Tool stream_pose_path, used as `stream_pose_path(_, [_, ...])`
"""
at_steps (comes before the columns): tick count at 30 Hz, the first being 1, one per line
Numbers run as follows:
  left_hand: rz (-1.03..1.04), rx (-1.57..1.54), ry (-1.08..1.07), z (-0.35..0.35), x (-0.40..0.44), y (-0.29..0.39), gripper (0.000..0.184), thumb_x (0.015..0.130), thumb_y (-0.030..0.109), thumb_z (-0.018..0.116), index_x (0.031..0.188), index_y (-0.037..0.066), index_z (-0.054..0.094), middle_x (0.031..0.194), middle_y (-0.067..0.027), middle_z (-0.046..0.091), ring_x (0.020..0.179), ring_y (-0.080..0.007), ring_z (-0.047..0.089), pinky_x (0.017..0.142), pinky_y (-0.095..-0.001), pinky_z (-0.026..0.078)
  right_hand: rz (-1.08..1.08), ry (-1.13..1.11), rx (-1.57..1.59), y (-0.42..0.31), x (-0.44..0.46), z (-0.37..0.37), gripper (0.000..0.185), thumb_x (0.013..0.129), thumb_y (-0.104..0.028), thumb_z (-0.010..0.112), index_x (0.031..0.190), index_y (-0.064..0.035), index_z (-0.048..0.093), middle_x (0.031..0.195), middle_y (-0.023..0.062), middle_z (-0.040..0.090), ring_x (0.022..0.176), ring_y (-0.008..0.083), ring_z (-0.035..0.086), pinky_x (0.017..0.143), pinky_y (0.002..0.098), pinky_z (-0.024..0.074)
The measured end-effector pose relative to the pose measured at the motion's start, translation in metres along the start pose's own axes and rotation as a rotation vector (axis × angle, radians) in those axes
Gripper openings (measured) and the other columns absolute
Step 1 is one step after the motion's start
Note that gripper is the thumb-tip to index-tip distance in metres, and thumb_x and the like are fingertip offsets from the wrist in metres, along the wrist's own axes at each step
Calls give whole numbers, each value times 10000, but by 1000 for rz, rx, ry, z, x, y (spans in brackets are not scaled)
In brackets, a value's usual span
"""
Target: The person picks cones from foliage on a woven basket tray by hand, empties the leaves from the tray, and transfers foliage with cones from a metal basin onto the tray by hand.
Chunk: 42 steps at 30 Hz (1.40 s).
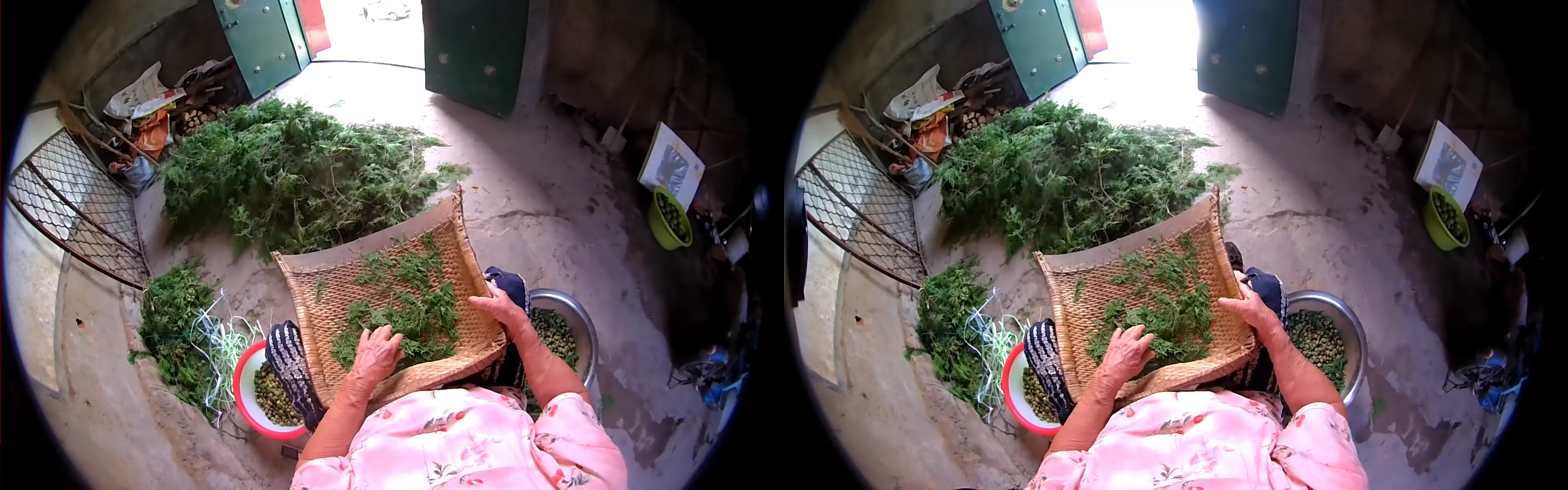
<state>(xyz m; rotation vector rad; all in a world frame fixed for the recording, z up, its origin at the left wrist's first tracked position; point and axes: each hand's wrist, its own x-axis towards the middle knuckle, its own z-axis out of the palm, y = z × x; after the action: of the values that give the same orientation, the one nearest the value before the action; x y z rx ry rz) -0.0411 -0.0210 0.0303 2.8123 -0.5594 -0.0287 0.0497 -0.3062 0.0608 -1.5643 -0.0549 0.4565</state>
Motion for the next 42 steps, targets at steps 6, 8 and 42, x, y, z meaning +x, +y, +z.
stream_pose_path(6, [51, -7, -23, -4, 2, 16, 409, 786, 246, 631, 1151, 96, 524, 1225, -154, 494, 1148, -297, 464, 970, -482, 341, 251, -101, 205, 25, 7, -14, 488, 718, -178, 654, 1151, -33, 483, 961, 76, 571, 859, 195, 562, 770, 338, 470])
stream_pose_path(8, [46, -22, -8, -10, 1, 19, 410, 788, 245, 629, 1151, 89, 521, 1225, -155, 494, 1148, -296, 464, 972, -481, 340, 224, -126, 269, 26, 4, -13, 489, 679, -105, 643, 1134, -20, 485, 964, 80, 574, 864, 204, 568, 778, 348, 477])
stream_pose_path(42, [-1484, -1785, 103, 104, -42, 8, 194, 858, 253, 571, 898, 69, 522, 734, -89, 584, 664, -223, 595, 625, -355, 520, -36, 630, 945, 30, 133, -26, 370, 679, -89, 589, 1019, 21, 494, 861, 117, 563, 810, 289, 581, 734, 424, 514])
